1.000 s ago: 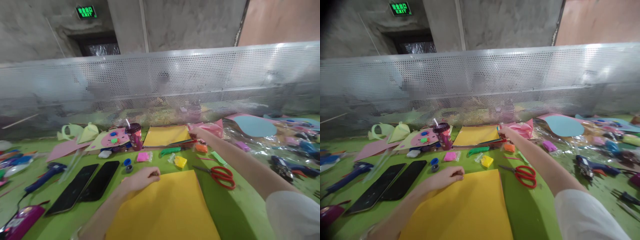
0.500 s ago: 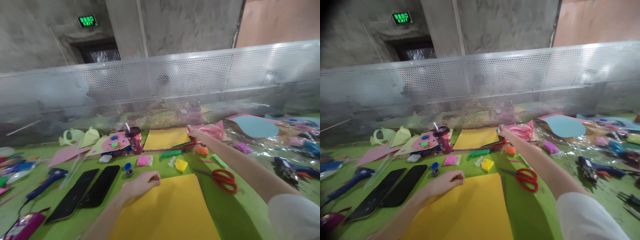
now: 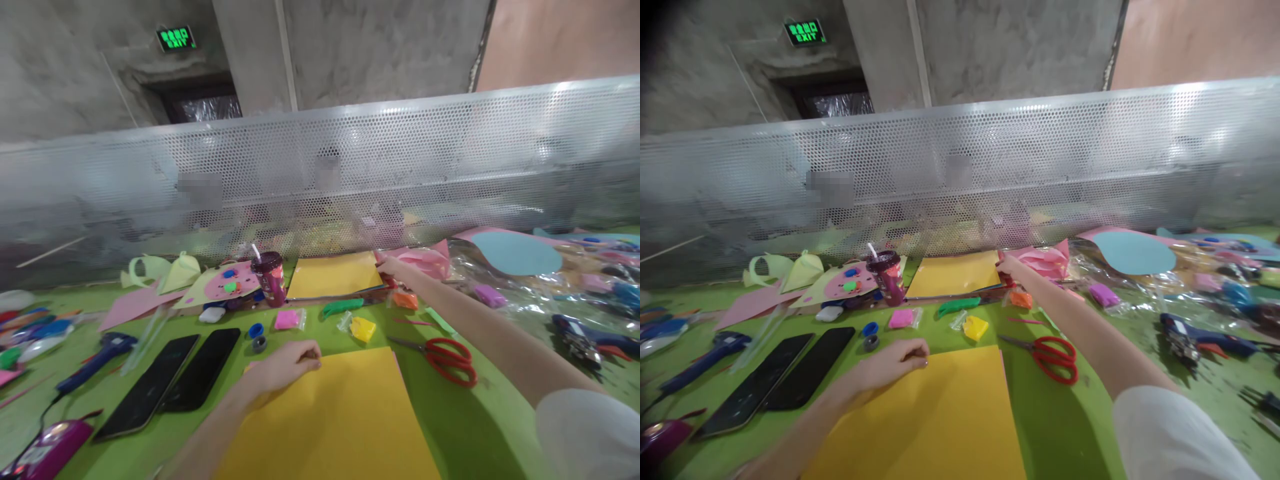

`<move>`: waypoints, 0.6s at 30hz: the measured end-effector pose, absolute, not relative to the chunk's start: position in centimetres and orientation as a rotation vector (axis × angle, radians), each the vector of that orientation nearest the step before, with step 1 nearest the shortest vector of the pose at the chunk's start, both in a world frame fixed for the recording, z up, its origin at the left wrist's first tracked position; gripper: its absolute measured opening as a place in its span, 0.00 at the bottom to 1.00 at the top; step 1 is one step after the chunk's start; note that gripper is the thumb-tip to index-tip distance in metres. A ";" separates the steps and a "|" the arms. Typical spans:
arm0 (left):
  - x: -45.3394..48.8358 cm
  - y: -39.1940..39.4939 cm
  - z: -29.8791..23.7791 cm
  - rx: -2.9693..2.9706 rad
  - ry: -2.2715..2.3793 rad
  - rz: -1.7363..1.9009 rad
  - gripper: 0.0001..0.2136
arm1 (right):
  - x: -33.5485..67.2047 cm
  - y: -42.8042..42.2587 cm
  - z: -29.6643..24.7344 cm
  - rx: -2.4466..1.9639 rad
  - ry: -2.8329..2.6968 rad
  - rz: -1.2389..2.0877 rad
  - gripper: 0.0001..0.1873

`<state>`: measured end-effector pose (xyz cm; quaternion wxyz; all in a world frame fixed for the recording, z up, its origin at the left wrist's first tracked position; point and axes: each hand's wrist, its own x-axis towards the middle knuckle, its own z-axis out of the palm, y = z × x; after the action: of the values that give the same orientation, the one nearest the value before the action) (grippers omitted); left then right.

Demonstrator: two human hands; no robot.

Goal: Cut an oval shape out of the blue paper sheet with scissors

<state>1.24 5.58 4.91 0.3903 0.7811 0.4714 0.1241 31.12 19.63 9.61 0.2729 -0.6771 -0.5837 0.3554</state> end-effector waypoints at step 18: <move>1.3 5.3 5.2 1.946 1.192 0.358 0.07 | 32.0 22.5 8.8 -1.880 -1.706 0.646 0.15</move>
<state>1.30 5.29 5.19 0.4041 0.7706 0.4720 0.1419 32.04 22.52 8.83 0.2580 -0.6933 -0.6293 0.2381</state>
